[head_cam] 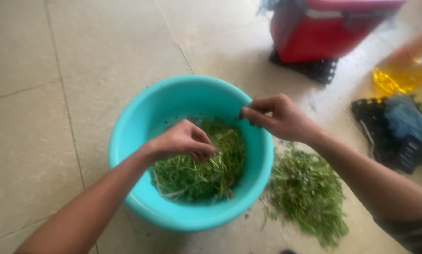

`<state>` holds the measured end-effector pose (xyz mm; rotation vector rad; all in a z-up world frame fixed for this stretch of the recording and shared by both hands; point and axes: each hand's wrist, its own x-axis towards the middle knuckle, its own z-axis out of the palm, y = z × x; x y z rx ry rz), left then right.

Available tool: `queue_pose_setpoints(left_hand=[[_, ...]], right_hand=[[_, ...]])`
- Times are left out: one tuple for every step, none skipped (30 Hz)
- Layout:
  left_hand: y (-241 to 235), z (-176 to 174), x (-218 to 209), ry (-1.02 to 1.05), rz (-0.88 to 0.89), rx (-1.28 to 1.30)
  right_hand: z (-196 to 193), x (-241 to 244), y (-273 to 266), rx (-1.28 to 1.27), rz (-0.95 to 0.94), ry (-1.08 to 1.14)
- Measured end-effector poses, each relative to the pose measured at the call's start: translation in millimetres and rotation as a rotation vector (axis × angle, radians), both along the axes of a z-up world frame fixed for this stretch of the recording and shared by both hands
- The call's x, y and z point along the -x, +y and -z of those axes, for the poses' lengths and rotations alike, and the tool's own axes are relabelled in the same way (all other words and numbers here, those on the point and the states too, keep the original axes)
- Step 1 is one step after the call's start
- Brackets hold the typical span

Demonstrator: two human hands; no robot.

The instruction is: Sorting and cleaning green herbs by hand and placing them into a plastic basin.

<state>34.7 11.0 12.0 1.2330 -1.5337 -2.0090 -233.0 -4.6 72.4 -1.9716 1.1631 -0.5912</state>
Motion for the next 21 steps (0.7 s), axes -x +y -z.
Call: queue_pose_setpoints(left_hand=[[-4, 3, -2, -0.077, -0.008, 0.018], [-7, 6, -3, -0.155, -0.015, 0.037], [-9, 11, -3, -0.149, -0.005, 0.033], [-10, 16, -3, -0.24, -0.028, 0.043], [-10, 22, -4, -0.332, -0.053, 0.05], [-6, 17, -2, -0.329, -0.045, 0.044], [-4, 11, 0, -0.344, -0.061, 0.037], [-2, 5, 1, -0.359, -0.078, 0.031], [0, 2, 2, -0.357, -0.074, 0.027], [1, -2, 4, -0.359, -0.064, 0.038], [1, -6, 5, -0.362, -0.053, 0.053], [2, -5, 7, -0.36, -0.051, 0.053], [2, -5, 9, -0.346, -0.053, 0.054], [3, -5, 11, -0.332, -0.054, 0.056], [2, -3, 12, -0.332, -0.055, 0.057], [1, -1, 13, -0.318, -0.054, 0.034], [1, 1, 15, -0.303, -0.052, 0.011], [1, 3, 17, -0.302, -0.051, 0.011], [1, 4, 18, -0.292, -0.044, 0.01], [1, 5, 19, -0.281, -0.038, 0.009], [0, 4, 19, -0.282, -0.039, 0.009]], right_hand=[[7, 2, -4, 0.06, -0.028, 0.076], [14, 5, -8, 0.119, -0.056, 0.154], [34, 19, -19, 0.114, -0.047, 0.159], [54, 33, -29, 0.2, 0.012, 0.32], [76, 46, -38, 0.282, 0.067, 0.479], [97, 63, -41, 0.273, 0.071, 0.483], [117, 78, -46, 0.149, 0.138, 0.617], [137, 94, -50, 0.022, 0.206, 0.748], [186, 127, -53, 0.018, 0.207, 0.75], [231, 157, -56, -0.075, 0.178, 0.828], [273, 181, -63, -0.167, 0.15, 0.905], [272, 181, -54, -0.168, 0.152, 0.907], [272, 179, -48, -0.223, 0.143, 0.893], [271, 177, -42, -0.278, 0.135, 0.879], [278, 182, -42, -0.277, 0.135, 0.879], [284, 187, -42, -0.285, 0.137, 0.923], [290, 192, -41, -0.296, 0.139, 0.968], [288, 200, -40, -0.296, 0.139, 0.969], [285, 206, -41, -0.309, 0.182, 0.854], [282, 212, -41, -0.321, 0.223, 0.739], [277, 212, -49, -0.32, 0.222, 0.738]])
